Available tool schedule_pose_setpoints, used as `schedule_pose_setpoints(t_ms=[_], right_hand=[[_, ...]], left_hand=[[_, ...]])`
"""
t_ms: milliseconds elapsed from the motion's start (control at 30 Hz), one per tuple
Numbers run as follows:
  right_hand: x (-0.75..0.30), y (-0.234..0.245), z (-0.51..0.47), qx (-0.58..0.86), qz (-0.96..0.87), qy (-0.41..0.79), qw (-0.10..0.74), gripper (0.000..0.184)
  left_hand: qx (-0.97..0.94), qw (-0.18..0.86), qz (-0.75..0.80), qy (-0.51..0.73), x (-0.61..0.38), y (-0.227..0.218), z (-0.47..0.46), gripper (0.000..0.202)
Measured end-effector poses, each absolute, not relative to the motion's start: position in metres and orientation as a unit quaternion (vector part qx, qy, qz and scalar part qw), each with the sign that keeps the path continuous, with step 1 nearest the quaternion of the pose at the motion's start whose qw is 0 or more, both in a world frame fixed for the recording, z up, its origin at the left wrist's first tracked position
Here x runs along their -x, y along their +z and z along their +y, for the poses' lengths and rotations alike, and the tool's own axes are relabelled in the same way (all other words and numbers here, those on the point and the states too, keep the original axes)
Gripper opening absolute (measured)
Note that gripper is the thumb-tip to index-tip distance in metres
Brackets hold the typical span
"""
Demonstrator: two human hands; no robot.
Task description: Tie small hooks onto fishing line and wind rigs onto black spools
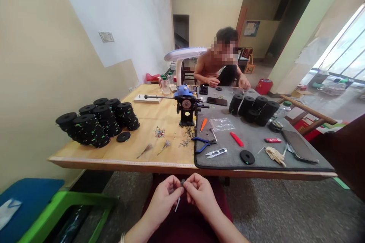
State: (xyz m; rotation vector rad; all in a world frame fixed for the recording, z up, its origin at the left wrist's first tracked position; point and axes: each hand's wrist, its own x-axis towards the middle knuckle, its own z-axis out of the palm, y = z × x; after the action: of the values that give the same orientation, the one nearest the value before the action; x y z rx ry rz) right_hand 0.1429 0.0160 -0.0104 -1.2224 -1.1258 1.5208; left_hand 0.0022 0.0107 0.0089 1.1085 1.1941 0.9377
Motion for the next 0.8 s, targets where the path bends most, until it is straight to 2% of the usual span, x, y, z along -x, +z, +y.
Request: schedule_pose_setpoints(t_ms=[300, 433, 633, 800], right_hand=[[-0.142, -0.004, 0.013, 0.503, -0.494, 0.563, 0.431, 0.025], [-0.141, -0.006, 0.013, 0.489, -0.474, 0.585, 0.44, 0.028], [-0.142, -0.015, 0.014, 0.473, -0.428, 0.633, 0.438, 0.037], [-0.143, -0.02, 0.014, 0.466, -0.418, 0.658, 0.419, 0.04]], left_hand=[[-0.52, 0.546, 0.518, 0.404, -0.005, 0.007, 0.007, 0.023], [-0.475, 0.594, 0.5, 0.414, -0.005, 0.005, 0.008, 0.025], [-0.345, 0.727, 0.425, 0.413, -0.004, 0.006, 0.008, 0.02], [-0.327, 0.744, 0.41, 0.413, -0.002, 0.003, 0.009, 0.019]])
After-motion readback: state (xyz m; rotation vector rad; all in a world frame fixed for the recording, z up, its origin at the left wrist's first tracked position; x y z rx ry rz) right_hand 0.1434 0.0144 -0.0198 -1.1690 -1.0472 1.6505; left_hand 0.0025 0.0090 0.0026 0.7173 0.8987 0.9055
